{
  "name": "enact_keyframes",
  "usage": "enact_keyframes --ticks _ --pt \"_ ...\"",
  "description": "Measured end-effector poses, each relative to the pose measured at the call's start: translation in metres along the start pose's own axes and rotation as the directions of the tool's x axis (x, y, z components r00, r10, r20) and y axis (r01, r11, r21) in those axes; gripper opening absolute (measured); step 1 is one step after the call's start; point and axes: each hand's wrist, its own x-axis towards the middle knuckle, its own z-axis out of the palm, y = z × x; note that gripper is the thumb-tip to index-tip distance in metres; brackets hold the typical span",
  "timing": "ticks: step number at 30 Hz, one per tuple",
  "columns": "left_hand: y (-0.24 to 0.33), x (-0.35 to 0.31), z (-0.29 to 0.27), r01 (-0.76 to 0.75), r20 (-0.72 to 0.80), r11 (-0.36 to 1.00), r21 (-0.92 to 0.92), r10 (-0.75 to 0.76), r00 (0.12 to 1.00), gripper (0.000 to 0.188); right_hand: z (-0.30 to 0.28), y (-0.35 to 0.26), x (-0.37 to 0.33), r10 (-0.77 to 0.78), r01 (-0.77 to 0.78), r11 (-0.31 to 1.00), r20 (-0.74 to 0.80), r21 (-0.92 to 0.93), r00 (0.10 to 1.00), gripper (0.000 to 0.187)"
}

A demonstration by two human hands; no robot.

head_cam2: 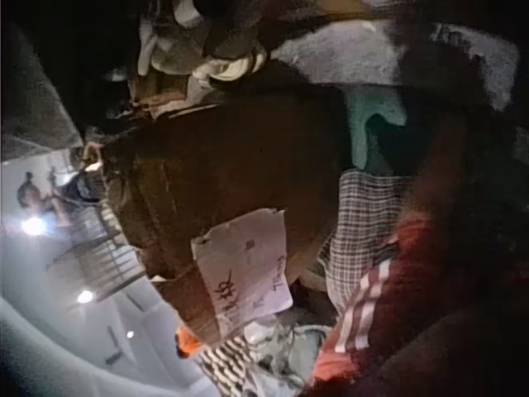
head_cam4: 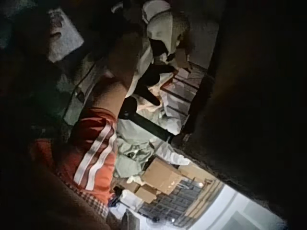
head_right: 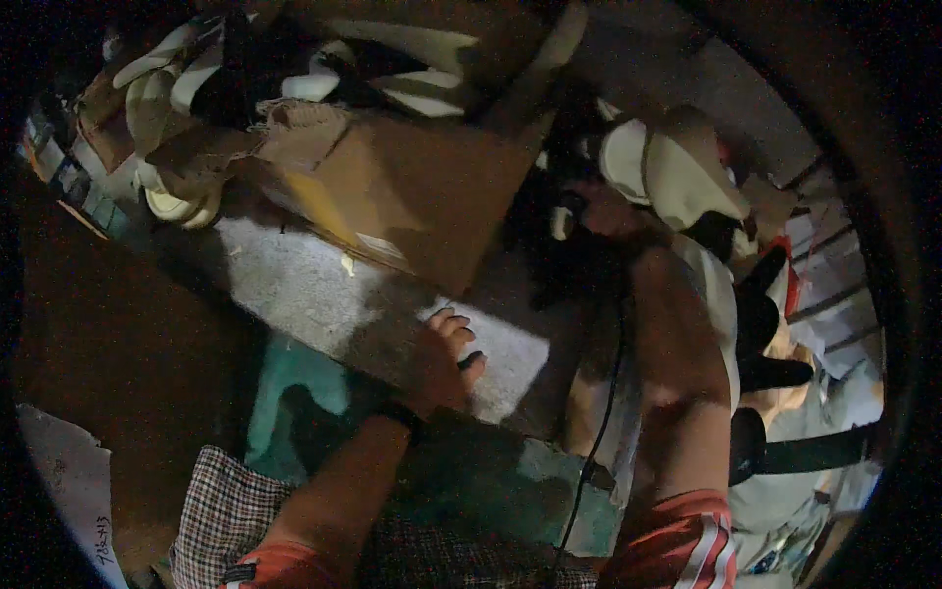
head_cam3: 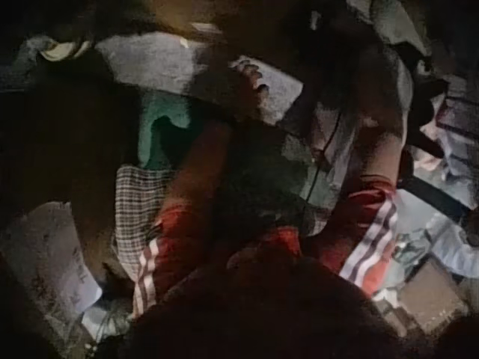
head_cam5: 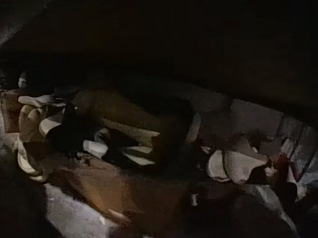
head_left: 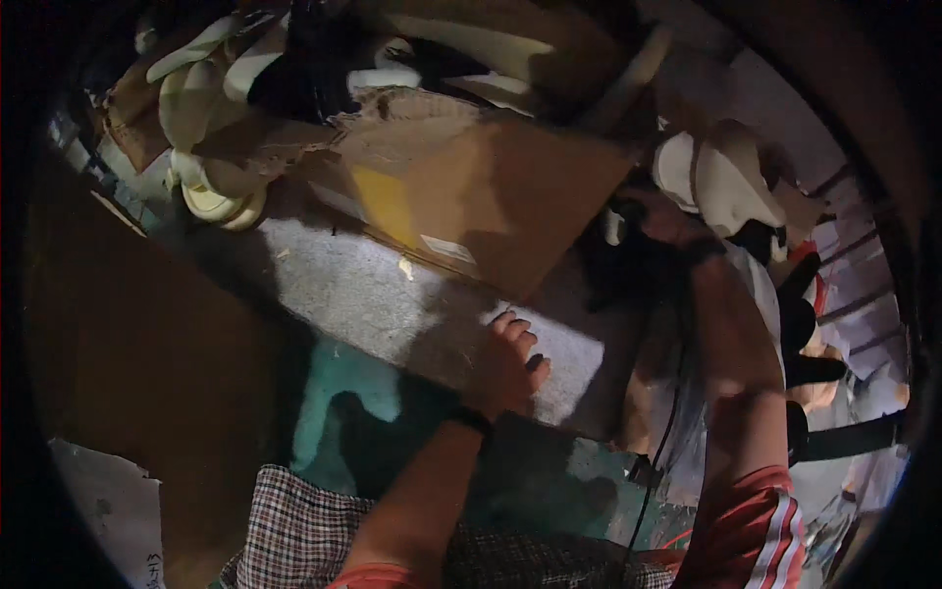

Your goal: The person retrieves black bicycle seats from under a table and places them on the work surface. They then use a spray gun to apply a black coating to each seat individually, rotating them to cover all sides before placing them in a finished pile.

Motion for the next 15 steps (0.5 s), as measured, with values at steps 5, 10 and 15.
enact_keyframes --ticks 5,10,15 --pt "-0.008 -0.007 0.005 0.216 -0.025 0.961 -0.173 -0.224 0.974 0.032 -0.073 -0.081 -0.022 0.306 -0.185 0.880 0.223 -0.438 0.926 0.038" --pt "-0.025 -0.001 0.012 0.186 -0.088 0.865 -0.467 -0.254 0.963 0.038 -0.094 -0.115 -0.050 -0.296 0.231 0.955 0.580 0.186 0.759 0.042" --pt "0.026 0.028 -0.025 0.418 0.063 0.622 -0.662 -0.510 0.858 0.049 -0.099 -0.199 -0.035 -0.454 0.122 0.869 0.675 0.480 0.582 0.051"
